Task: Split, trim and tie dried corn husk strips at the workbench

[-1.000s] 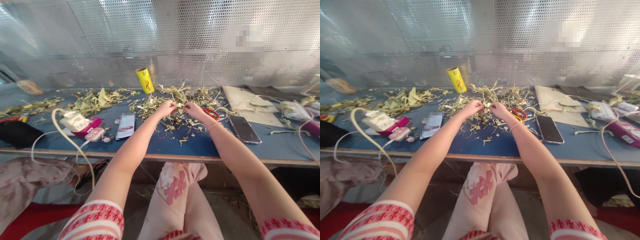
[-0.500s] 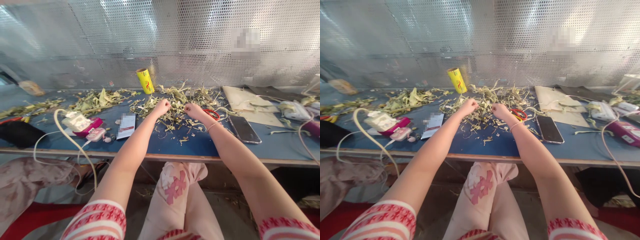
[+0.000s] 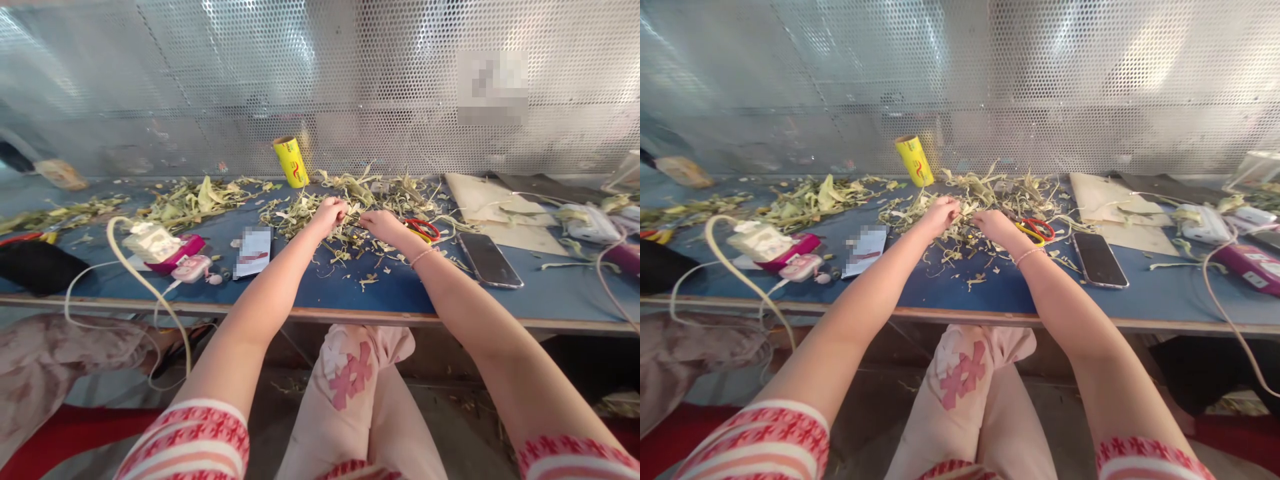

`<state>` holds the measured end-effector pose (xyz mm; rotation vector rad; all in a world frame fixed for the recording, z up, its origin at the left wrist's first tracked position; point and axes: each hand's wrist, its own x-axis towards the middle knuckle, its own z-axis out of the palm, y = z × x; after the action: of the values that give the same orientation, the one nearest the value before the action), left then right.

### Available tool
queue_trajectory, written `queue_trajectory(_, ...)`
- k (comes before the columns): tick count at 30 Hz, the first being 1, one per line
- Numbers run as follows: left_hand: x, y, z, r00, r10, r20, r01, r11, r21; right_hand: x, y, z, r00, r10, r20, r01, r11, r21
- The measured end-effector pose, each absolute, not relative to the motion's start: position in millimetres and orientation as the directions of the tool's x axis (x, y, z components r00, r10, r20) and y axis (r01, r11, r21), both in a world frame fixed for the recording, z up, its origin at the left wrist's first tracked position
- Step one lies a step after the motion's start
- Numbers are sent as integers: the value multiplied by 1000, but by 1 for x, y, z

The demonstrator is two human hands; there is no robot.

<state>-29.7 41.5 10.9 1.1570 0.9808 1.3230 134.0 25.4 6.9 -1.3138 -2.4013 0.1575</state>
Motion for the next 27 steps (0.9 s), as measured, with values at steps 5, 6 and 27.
queue_trajectory(5,-36,45,12,13,999,47,-266,-42,963,129,22,8,-554,800,230,745,599,-293)
queue_trajectory(6,-37,46,12,8,999,37,-293,-33,956,129,22,8,-567,794,221,740,608,-287)
queue_trajectory(27,-29,34,10,164,985,51,-93,-36,995,144,31,4,-467,712,524,719,651,-245)
